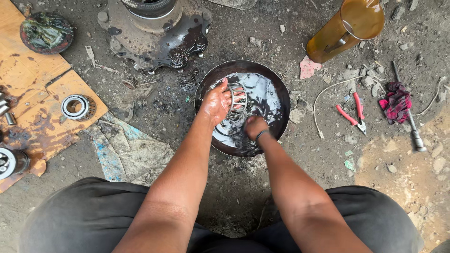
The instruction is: The person cleans several small mechanical parts, including bearings and a cage, by scrubbing them with a rag in a pan of soapy water. The person picks up each part, scrubs it, and places it back into the pan or on a nearby surface.
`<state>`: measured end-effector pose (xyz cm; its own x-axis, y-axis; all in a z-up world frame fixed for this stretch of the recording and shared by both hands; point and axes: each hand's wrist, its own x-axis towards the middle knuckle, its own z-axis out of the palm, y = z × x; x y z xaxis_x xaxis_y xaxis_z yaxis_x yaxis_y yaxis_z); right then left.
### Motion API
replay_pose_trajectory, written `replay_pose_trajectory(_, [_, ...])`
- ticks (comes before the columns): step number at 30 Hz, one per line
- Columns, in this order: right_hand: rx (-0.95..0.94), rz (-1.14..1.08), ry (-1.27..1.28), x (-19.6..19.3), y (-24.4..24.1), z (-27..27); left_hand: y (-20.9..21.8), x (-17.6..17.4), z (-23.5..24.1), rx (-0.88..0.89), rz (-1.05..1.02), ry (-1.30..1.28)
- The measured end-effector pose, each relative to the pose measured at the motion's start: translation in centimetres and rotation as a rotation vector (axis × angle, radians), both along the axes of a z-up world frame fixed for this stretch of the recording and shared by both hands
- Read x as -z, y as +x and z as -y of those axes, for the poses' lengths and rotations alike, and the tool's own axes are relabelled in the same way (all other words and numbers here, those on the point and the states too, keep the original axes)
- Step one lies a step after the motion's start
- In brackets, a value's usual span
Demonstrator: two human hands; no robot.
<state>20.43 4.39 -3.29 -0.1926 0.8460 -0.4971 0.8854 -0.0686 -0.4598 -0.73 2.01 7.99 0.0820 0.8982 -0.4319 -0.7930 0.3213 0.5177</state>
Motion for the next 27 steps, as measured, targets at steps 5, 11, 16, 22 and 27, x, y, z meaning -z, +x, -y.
replay_pose_trajectory(5, [-0.032,-0.67,0.137,-5.1,0.8,-6.7,-0.3,0.4,-0.3,-0.042,-0.093,0.002])
replay_pose_trajectory(11, [-0.188,-0.541,0.732,-12.4,-6.0,-1.9,1.5,1.0,-1.2,-0.052,0.039,-0.039])
replay_pose_trajectory(16, [0.23,-0.315,0.757,-10.1,-4.9,-0.4,4.6,3.2,-0.1,-0.007,-0.221,-0.012])
replay_pose_trajectory(22, [0.613,-0.12,0.294,-6.7,1.7,-4.7,6.4,1.8,-0.2,-0.05,-0.581,0.175])
replay_pose_trajectory(27, [0.619,-0.451,0.085,-9.3,-0.2,-5.0,6.6,-2.1,1.5,0.277,-1.709,0.073])
